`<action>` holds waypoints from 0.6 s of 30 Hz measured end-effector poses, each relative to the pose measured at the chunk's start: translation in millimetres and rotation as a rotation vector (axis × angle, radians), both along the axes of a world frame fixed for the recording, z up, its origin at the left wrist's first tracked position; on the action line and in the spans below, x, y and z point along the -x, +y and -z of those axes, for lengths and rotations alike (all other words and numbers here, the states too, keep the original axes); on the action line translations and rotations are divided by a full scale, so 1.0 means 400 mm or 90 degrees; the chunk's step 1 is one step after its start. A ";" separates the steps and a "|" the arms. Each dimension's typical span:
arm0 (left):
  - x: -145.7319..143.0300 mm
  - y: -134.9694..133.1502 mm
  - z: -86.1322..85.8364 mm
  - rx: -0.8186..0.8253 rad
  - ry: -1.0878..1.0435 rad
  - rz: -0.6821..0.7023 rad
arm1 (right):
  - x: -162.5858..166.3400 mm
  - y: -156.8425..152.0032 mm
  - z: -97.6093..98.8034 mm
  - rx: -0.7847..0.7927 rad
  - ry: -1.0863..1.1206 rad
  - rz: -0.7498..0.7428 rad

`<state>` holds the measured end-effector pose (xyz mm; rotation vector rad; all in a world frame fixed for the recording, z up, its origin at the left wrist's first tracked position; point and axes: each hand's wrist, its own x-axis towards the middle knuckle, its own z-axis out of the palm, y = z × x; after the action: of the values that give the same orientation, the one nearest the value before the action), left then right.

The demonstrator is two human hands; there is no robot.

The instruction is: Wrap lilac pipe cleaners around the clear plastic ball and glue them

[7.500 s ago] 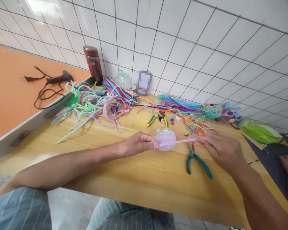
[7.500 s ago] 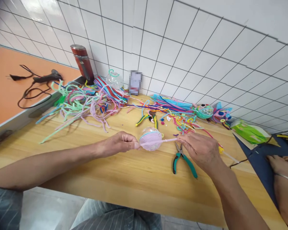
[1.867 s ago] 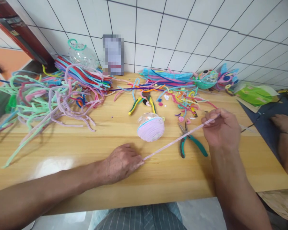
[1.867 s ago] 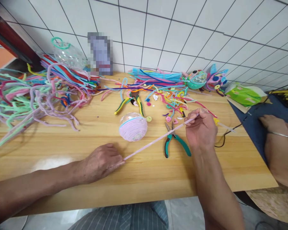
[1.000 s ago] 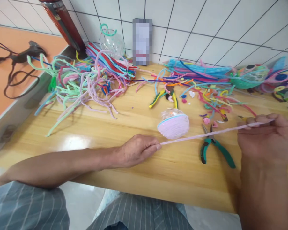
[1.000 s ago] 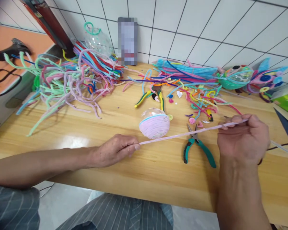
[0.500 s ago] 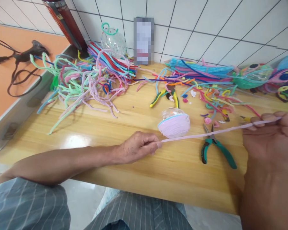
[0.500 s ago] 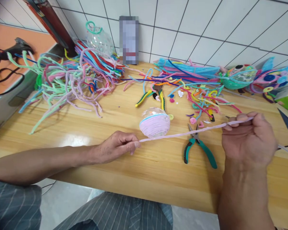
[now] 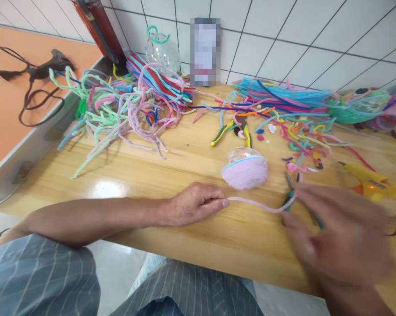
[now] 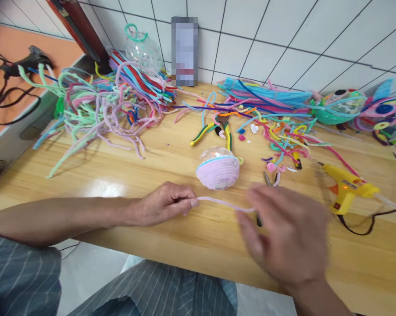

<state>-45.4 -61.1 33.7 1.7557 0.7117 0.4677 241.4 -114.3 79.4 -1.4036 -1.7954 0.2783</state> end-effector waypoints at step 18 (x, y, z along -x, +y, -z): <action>-0.008 0.004 0.010 0.409 -0.139 0.079 | 0.108 0.024 0.065 -0.047 -0.126 -0.229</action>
<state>-42.1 -59.5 29.7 1.1159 0.5165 0.2944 198.3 -104.8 53.5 -1.0818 -2.1990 0.2625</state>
